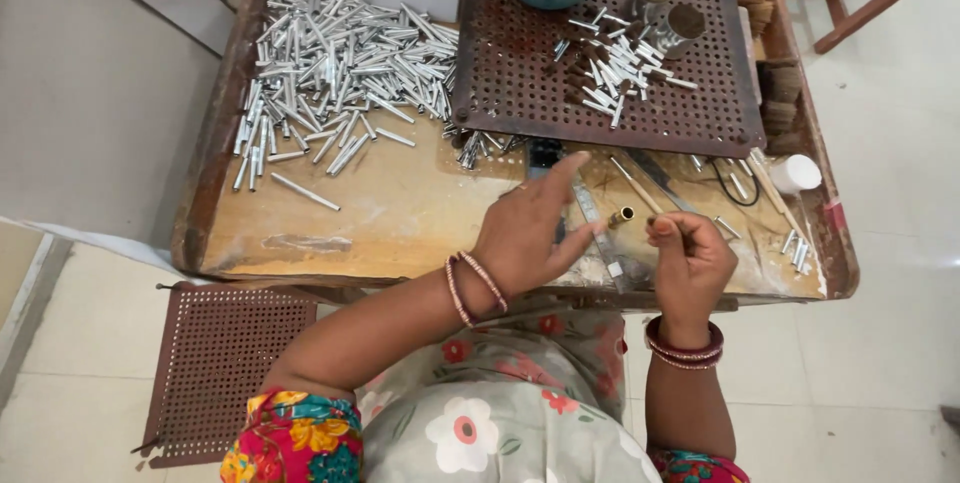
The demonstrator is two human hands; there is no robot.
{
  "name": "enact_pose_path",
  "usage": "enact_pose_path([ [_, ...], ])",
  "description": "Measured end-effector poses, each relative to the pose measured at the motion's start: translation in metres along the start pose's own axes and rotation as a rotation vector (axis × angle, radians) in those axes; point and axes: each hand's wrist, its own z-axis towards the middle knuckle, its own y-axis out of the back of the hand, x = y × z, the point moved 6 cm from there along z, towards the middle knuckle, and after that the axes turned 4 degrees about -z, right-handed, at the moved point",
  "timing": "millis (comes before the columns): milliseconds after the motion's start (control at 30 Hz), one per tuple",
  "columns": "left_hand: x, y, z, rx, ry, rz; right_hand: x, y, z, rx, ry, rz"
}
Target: The person sits at a workbench covered with small silver metal tubes and picks up the tubes one at a time, fitting and pressing parts together by hand. Finished pieces are set back on the bench among the pile of parts.
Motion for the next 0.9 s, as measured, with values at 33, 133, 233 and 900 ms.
enact_pose_path([
  [33, 0.002, -0.009, 0.008, 0.048, -0.055, 0.117, -0.005, -0.002, 0.006, 0.047, -0.061, -0.057],
  [133, 0.006, -0.054, 0.028, 0.233, -0.075, 0.265, -0.014, -0.007, 0.014, 0.118, -0.107, -0.082],
  [233, 0.023, -0.091, 0.035, 0.426, 0.056, 0.341, -0.030, -0.008, 0.015, 0.176, -0.142, -0.056],
  [900, 0.032, -0.093, 0.034, 0.469, 0.029, 0.241, 0.059, -0.024, 0.010, 0.570, 0.469, -0.904],
])
